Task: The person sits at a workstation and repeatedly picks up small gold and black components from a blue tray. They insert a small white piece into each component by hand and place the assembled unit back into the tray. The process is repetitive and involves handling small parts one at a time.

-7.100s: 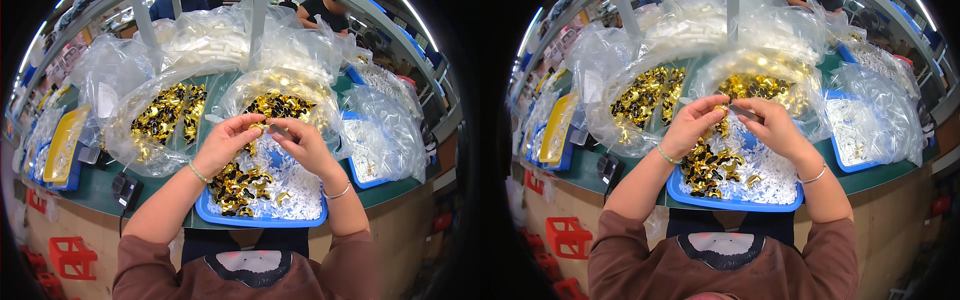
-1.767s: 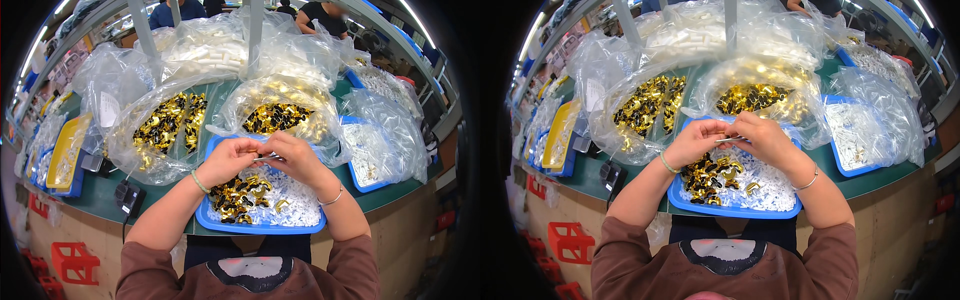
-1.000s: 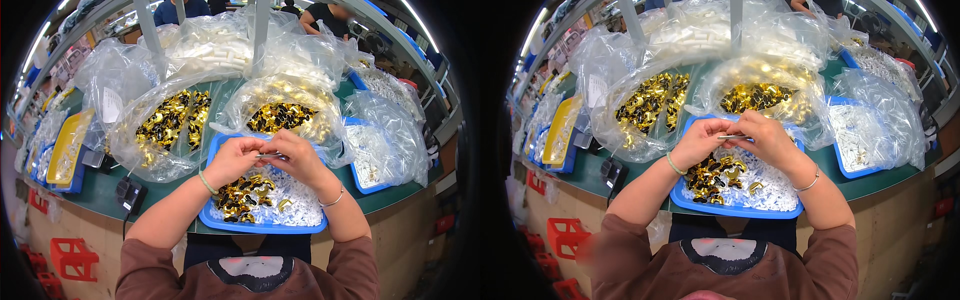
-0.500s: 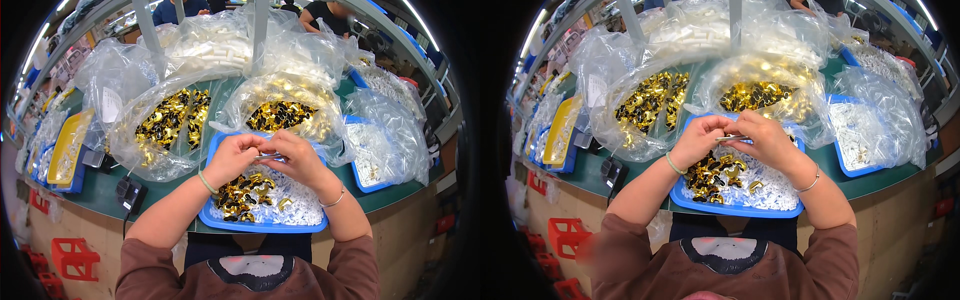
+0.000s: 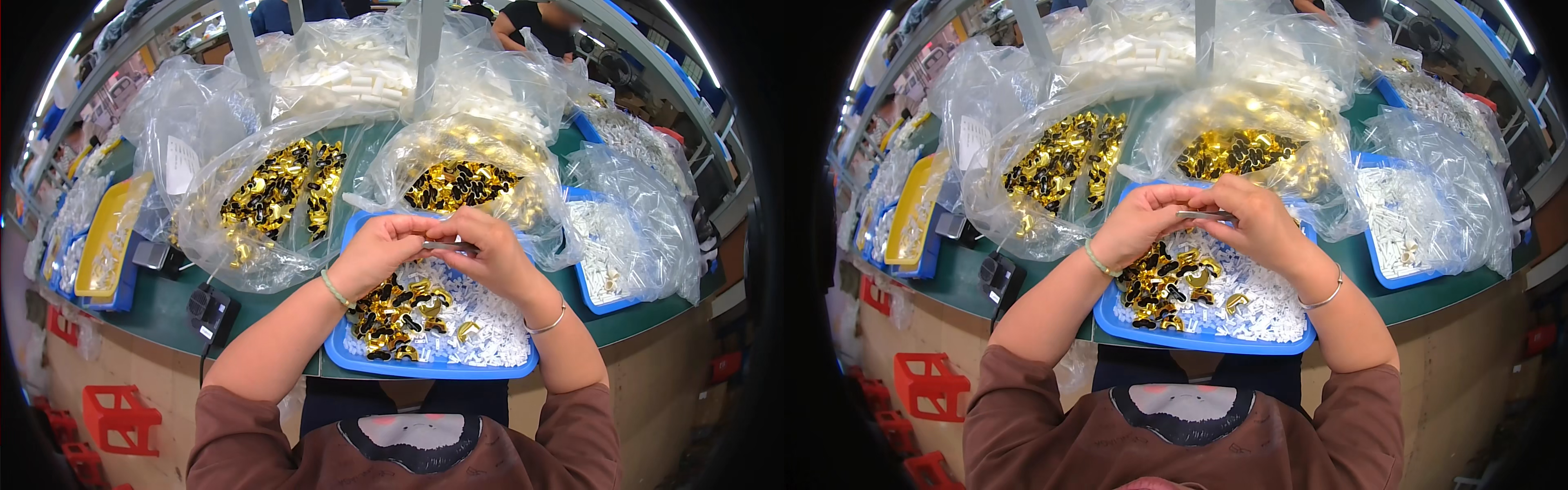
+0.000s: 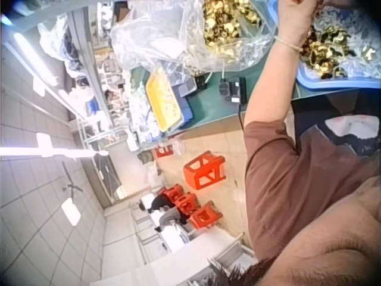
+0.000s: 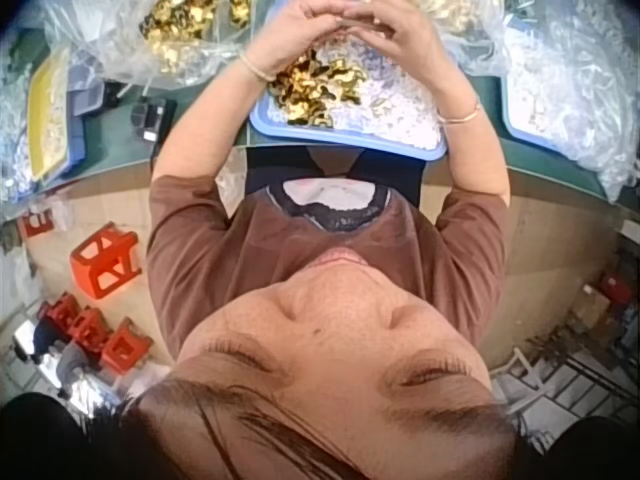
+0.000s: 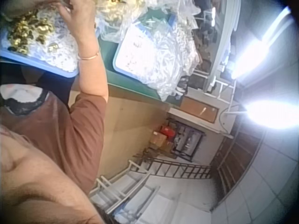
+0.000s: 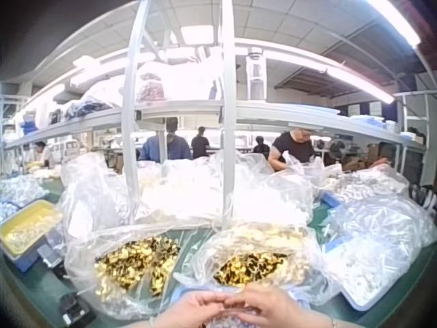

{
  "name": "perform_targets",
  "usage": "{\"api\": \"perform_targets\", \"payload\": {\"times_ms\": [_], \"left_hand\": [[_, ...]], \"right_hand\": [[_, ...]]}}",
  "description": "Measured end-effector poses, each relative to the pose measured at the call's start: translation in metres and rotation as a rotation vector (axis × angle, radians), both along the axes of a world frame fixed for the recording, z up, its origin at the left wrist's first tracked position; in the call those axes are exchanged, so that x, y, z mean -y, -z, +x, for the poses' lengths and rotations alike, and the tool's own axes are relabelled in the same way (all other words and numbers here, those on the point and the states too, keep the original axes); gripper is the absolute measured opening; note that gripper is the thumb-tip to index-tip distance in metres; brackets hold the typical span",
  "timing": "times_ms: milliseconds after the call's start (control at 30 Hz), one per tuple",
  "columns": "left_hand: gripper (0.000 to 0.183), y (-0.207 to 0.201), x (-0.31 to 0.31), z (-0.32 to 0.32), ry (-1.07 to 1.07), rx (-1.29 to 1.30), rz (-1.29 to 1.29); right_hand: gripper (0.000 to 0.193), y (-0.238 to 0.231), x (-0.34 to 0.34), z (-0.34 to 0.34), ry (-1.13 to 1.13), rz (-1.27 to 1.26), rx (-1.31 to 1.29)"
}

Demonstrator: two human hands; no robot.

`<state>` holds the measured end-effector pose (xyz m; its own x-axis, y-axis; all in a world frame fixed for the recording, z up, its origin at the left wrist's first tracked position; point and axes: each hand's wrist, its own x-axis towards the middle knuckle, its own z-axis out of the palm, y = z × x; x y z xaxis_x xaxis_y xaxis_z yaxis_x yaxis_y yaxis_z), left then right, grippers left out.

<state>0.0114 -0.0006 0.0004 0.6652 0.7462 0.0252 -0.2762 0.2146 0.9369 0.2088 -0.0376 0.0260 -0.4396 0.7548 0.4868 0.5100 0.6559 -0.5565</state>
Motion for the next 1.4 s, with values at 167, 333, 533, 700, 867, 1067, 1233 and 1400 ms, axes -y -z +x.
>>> {"api": "perform_targets", "payload": {"times_ms": [167,333,533,700,867,1067,1233,1400], "left_hand": [[0.029,0.005,-0.003,-0.003,-0.030,-0.135,0.213],[0.029,-0.002,0.002,-0.001,-0.030,-0.076,0.102],[0.030,-0.001,-0.001,-0.003,-0.034,-0.076,0.068],[0.031,-0.012,0.001,-0.007,-0.156,-0.229,0.031],[0.031,-0.002,-0.004,-0.004,-0.244,0.004,-0.102],[0.031,-0.002,-0.003,-0.003,-0.168,0.065,-0.108],[0.031,0.001,-0.006,-0.005,-0.151,0.039,-0.086],[0.031,-0.001,-0.004,-0.005,-0.180,0.016,-0.099]], "right_hand": [[0.024,-0.001,0.004,-0.004,-0.027,0.017,-0.013],[0.009,-0.005,0.001,0.003,0.126,0.070,-0.154],[0.019,-0.004,-0.003,0.008,0.144,0.165,-0.317],[0.020,-0.013,0.013,0.007,0.117,-0.256,-0.503],[0.007,-0.003,0.002,-0.001,-0.016,-0.099,-0.566],[0.017,-0.006,0.002,-0.006,0.015,0.138,-0.296],[0.020,-0.004,0.000,-0.010,0.029,0.244,-0.208],[0.021,0.000,-0.001,-0.012,0.021,0.276,-0.183]]}}
